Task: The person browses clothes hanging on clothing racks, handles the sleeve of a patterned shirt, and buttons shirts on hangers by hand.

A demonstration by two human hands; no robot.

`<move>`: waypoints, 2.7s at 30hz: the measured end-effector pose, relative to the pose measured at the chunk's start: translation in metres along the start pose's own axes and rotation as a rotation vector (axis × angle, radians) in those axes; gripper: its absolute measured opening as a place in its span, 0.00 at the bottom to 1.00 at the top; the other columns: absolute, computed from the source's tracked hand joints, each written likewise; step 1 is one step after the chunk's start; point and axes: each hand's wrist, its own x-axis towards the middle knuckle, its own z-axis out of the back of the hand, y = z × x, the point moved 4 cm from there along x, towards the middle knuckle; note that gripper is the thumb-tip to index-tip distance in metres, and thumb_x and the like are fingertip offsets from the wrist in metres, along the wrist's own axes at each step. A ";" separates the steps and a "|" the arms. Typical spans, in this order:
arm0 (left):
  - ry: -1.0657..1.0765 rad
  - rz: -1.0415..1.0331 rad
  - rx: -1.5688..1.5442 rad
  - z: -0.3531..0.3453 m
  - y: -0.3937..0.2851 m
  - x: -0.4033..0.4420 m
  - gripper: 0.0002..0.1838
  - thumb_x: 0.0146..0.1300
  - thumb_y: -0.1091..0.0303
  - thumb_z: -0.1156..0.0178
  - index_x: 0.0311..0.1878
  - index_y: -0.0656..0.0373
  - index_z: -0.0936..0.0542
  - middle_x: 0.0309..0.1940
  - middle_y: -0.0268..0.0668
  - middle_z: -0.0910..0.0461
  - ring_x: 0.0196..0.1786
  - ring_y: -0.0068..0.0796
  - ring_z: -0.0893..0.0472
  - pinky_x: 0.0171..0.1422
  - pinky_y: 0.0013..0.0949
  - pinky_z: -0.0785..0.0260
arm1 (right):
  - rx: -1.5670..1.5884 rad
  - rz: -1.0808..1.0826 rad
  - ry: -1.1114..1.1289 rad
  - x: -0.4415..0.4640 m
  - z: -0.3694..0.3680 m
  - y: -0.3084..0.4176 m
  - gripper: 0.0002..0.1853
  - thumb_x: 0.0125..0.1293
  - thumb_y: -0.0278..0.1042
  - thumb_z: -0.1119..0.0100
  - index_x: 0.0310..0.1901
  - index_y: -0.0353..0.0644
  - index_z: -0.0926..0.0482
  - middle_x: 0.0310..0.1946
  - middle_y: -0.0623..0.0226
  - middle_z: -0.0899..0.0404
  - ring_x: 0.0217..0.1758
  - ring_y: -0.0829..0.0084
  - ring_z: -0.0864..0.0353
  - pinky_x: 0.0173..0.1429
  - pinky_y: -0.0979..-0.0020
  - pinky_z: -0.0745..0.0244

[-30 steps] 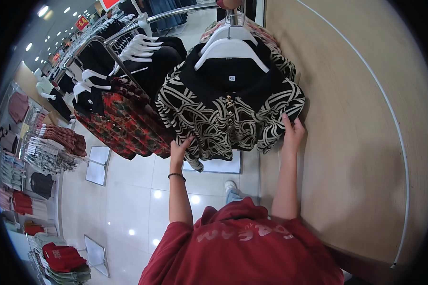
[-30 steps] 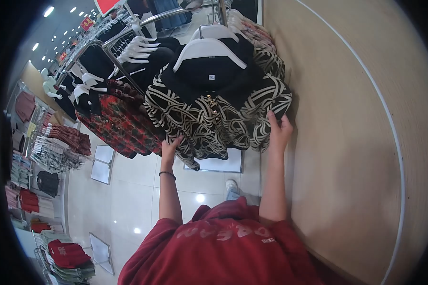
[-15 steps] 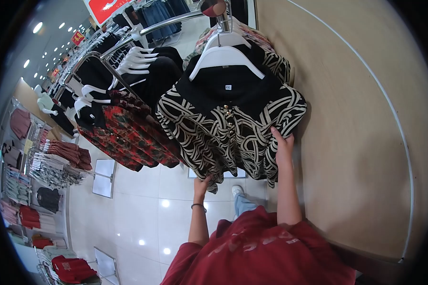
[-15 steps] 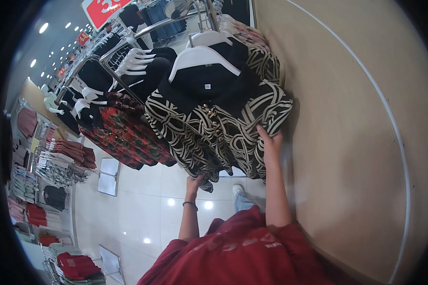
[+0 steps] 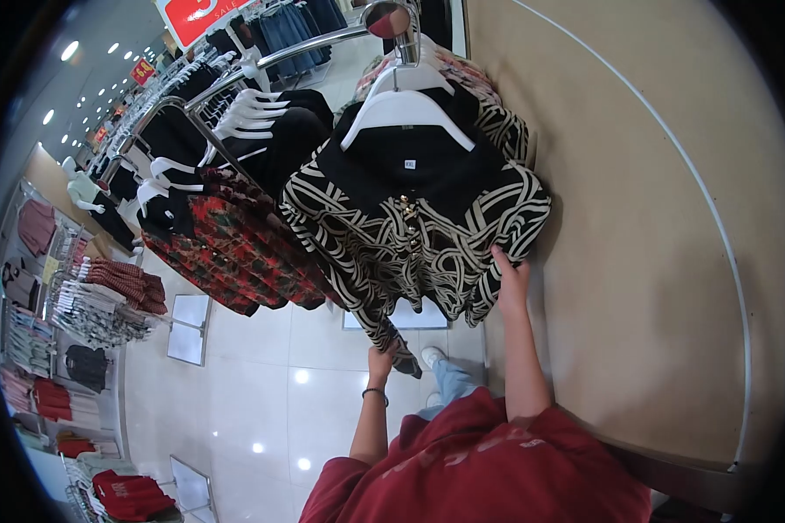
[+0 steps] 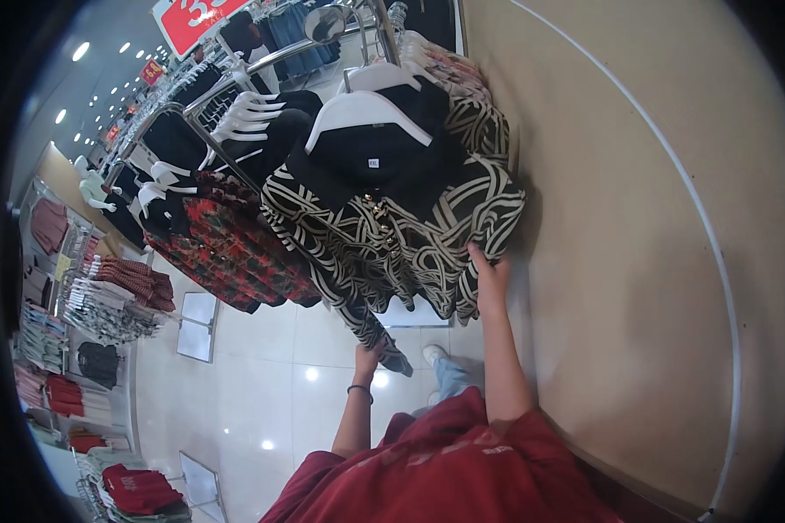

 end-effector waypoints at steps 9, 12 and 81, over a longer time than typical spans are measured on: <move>0.084 0.041 0.119 -0.001 0.048 -0.018 0.12 0.60 0.64 0.36 0.40 0.63 0.16 0.32 0.40 0.14 0.39 0.32 0.15 0.45 0.34 0.27 | 0.012 -0.014 -0.014 -0.001 -0.002 0.001 0.22 0.60 0.32 0.33 0.54 0.33 0.24 0.48 0.64 0.19 0.49 0.75 0.23 0.56 0.73 0.31; 0.075 0.044 0.168 0.004 0.041 -0.026 0.13 0.59 0.62 0.35 0.41 0.63 0.16 0.32 0.41 0.14 0.38 0.33 0.15 0.44 0.34 0.27 | 0.032 -0.006 0.000 -0.007 -0.007 0.010 0.21 0.60 0.32 0.33 0.53 0.33 0.23 0.48 0.64 0.19 0.48 0.75 0.22 0.55 0.73 0.31; -0.019 -0.712 0.081 0.000 -0.327 -0.143 0.44 0.45 0.81 0.39 0.69 0.62 0.41 0.61 0.45 0.31 0.61 0.36 0.27 0.64 0.34 0.35 | -0.626 0.456 0.971 -0.119 -0.095 0.112 0.09 0.46 0.18 0.31 0.30 0.33 0.21 0.38 0.60 0.18 0.41 0.64 0.17 0.45 0.70 0.24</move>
